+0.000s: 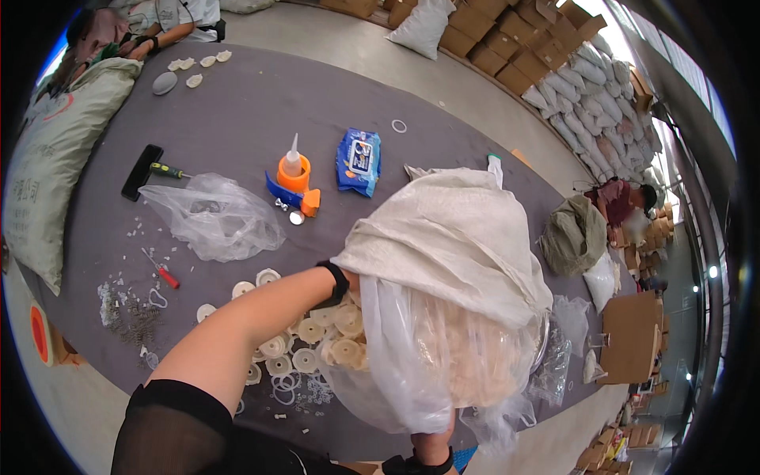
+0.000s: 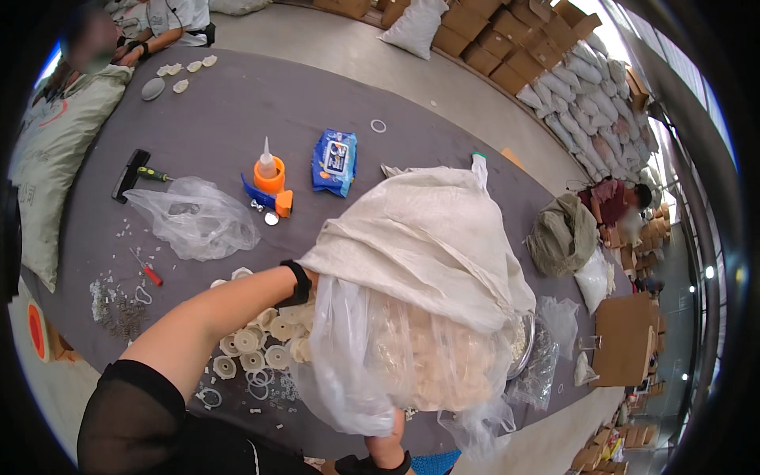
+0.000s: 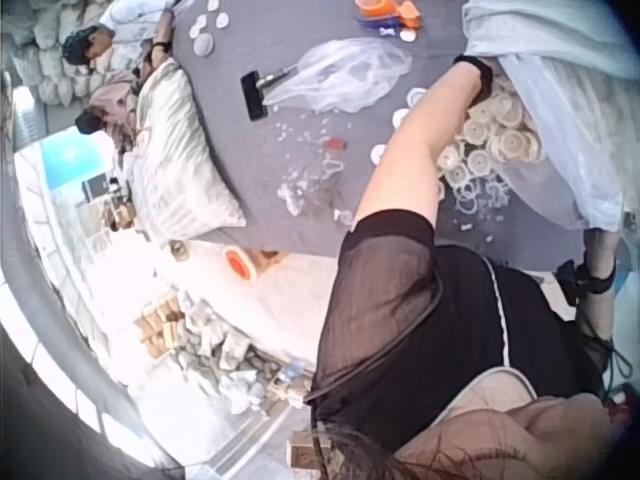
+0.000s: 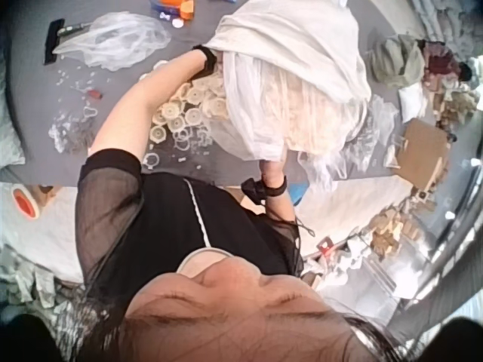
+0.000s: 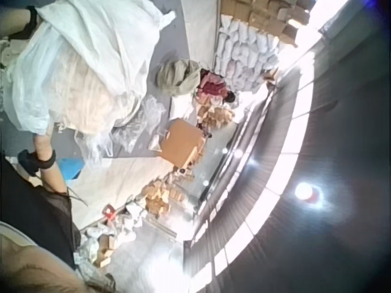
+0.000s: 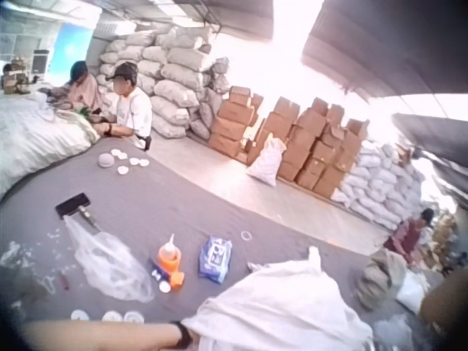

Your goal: Assembling small white plastic components by attaching a clear ring to a circular base.

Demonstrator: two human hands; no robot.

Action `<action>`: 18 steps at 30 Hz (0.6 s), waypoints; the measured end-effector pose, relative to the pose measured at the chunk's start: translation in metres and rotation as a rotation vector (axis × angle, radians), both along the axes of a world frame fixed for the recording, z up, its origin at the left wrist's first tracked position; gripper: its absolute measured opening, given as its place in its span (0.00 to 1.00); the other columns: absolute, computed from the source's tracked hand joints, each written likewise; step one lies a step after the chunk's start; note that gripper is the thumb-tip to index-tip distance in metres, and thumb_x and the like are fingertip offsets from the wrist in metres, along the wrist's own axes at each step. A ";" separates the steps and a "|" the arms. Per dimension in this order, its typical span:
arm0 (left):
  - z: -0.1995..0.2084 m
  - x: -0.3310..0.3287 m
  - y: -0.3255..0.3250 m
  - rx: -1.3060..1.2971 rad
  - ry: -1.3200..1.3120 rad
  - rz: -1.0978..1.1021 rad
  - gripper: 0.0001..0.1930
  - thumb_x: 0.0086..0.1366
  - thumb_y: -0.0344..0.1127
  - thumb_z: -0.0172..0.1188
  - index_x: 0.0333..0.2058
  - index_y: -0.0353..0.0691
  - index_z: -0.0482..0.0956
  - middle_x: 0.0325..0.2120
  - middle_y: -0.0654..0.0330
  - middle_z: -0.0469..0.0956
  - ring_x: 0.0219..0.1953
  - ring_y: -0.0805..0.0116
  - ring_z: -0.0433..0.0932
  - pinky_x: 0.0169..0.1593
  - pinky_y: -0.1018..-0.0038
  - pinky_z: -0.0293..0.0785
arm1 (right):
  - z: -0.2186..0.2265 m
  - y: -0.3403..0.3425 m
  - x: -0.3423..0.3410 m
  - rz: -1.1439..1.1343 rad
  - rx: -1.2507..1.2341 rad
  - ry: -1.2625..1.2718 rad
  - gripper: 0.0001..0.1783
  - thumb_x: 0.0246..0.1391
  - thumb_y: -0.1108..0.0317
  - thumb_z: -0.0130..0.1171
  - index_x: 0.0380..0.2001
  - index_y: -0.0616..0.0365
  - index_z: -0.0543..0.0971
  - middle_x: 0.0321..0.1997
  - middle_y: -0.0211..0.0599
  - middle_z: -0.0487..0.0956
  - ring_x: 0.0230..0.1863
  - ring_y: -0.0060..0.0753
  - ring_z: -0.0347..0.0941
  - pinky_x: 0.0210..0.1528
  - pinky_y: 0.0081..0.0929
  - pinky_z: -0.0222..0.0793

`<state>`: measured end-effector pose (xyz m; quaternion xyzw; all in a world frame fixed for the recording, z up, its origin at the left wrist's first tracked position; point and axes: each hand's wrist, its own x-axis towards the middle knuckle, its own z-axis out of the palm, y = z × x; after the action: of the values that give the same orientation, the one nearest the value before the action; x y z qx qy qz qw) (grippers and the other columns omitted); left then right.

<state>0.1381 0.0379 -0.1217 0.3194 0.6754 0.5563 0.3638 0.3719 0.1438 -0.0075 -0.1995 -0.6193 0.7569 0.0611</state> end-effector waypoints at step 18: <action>-0.023 0.000 0.027 0.051 0.343 -0.082 0.37 0.55 0.47 0.61 0.61 0.43 0.55 0.61 0.56 0.55 0.64 0.60 0.51 0.65 0.67 0.47 | -0.060 0.222 -0.067 -0.353 1.292 -0.127 0.29 0.43 0.60 0.63 0.46 0.66 0.71 0.49 0.55 0.72 0.52 0.53 0.67 0.54 0.37 0.60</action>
<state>0.1378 0.0652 -0.1447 0.4459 0.6997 0.4953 0.2572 0.3052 0.3658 -0.0672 -0.2651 -0.9083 0.1997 0.2547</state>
